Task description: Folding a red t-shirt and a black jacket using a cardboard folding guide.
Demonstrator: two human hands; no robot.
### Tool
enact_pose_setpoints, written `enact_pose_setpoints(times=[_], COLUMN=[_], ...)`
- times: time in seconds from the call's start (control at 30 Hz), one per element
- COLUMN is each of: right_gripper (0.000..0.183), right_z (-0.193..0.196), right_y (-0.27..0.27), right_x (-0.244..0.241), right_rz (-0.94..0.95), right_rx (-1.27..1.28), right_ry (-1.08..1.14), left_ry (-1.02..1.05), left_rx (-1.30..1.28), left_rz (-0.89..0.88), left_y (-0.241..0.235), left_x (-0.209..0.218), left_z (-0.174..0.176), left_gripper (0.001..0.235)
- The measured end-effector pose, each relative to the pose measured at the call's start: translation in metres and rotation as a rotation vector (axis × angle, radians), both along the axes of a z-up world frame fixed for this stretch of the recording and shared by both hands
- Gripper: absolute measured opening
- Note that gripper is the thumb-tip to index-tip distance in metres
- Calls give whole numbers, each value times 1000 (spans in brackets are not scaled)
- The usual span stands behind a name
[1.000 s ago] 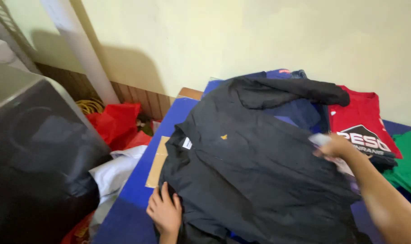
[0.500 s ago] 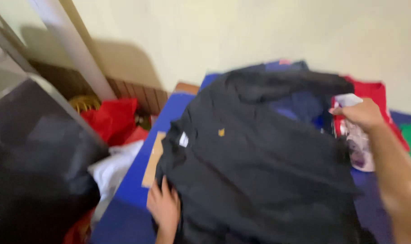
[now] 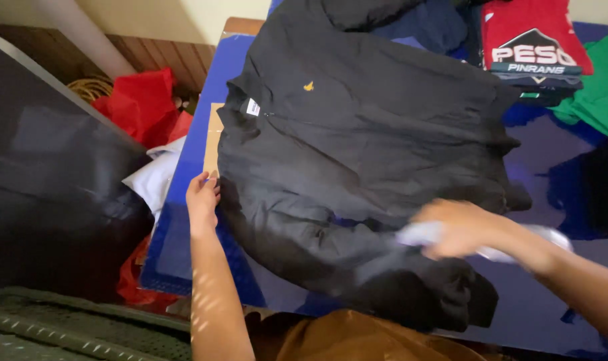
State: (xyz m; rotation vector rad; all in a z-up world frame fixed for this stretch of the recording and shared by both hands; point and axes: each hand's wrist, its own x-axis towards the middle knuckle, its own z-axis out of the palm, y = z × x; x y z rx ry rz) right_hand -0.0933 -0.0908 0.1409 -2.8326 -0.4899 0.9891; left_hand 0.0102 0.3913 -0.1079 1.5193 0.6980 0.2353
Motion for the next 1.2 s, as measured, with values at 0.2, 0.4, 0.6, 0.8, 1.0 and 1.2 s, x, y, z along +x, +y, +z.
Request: enact_pose_setpoints(times=[0.2,0.4,0.6,0.8,1.0,1.2], right_gripper=[48,44,46,40,39,63], right_z=[-98,-128,-68,-129,-176,-136], right_y=[-112,-103,-168,-172,-139,-159], right_x=[-72,-105,-77,-43,16,44], right_rz=[-317,-749,-1172,-490,-428,-820], right_rx=[41,196,666,341,-124,250], right_ry=[463,352,486,-379,-424,-155], left_ry=[20,195,-2,229,36,-147], left_rx=[-37,-192,-102,-400,-380,-397], left_rz=[-177,-197,-170,-162,-223,-279], left_y=[-20,-15,11,9,-10,-23], left_x=[28,34,14,15,14,-25], left_z=[45,69,75,63,88,145], left_gripper=[45,52,26,47,42,41])
